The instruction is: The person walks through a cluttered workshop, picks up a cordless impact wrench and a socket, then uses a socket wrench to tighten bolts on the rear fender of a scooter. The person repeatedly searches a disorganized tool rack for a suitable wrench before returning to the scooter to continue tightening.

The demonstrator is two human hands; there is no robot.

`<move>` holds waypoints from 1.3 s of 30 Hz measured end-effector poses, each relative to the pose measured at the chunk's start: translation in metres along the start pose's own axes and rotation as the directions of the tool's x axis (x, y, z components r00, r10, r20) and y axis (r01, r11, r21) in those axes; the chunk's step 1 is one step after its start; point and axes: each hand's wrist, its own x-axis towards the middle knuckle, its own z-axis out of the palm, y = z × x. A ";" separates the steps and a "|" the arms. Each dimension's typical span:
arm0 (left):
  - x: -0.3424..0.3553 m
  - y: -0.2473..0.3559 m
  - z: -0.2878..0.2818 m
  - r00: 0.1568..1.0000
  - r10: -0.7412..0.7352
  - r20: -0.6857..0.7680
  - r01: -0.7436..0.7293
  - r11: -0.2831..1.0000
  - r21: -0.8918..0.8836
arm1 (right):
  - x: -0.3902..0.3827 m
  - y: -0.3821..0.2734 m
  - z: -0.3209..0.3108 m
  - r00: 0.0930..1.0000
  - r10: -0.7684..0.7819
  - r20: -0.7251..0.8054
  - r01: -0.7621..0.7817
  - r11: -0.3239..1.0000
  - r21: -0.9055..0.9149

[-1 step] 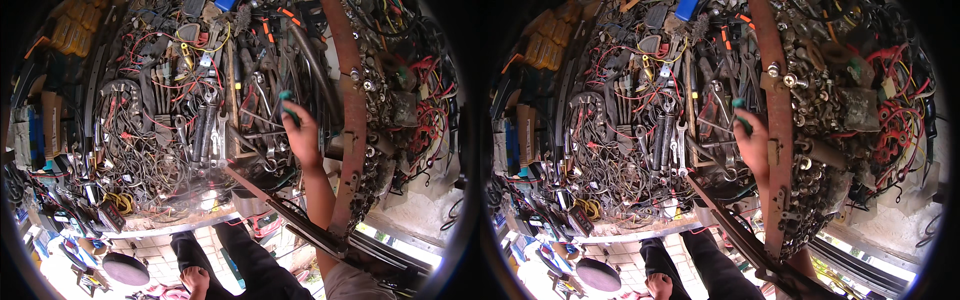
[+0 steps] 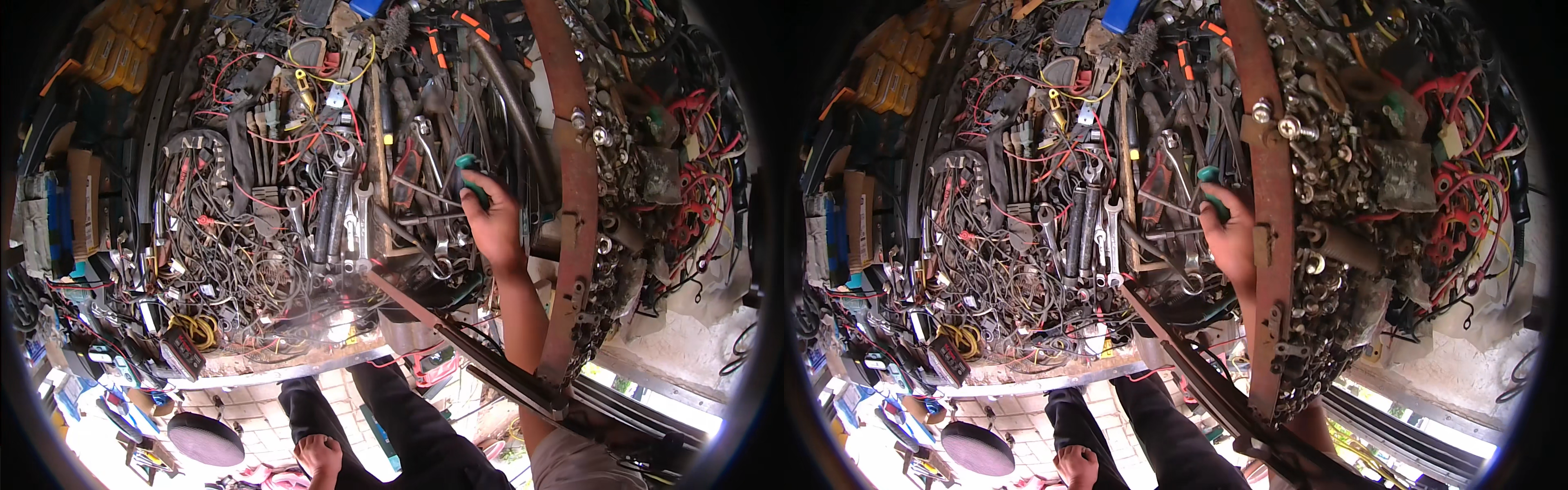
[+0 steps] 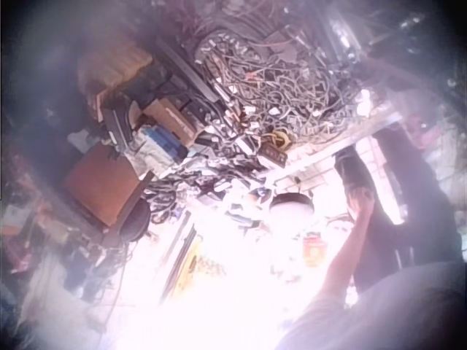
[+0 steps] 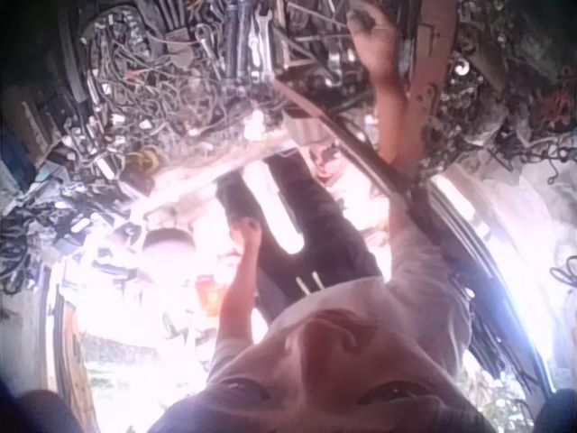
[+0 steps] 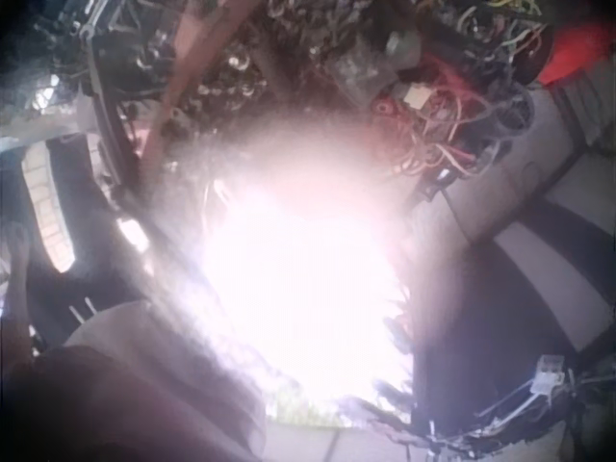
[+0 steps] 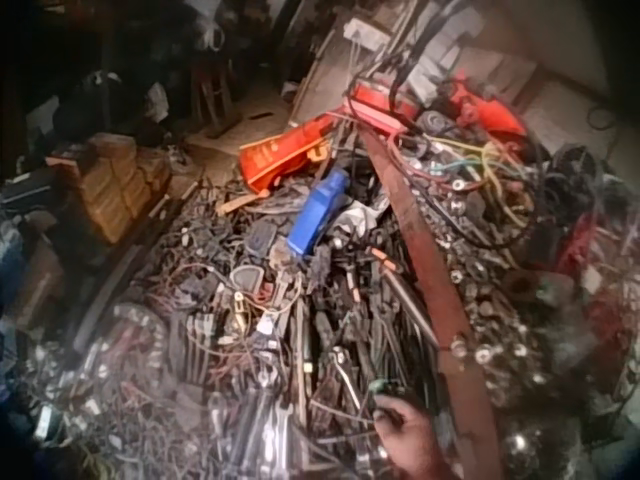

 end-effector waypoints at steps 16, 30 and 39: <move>-0.004 -0.004 0.003 1.000 -0.025 0.001 0.025 1.000 -0.017 | -0.088 0.076 0.028 0.896 -0.308 0.320 0.444 0.614 -0.652; 0.000 -0.008 -0.004 1.000 -0.016 -0.010 0.016 1.000 0.024 | 0.045 -0.010 0.029 0.952 -0.271 -0.144 0.307 0.856 0.416; -0.008 -0.010 0.014 1.000 0.000 -0.016 -0.001 1.000 -0.013 | 0.155 -0.021 0.060 0.987 0.072 -0.143 0.026 0.810 0.586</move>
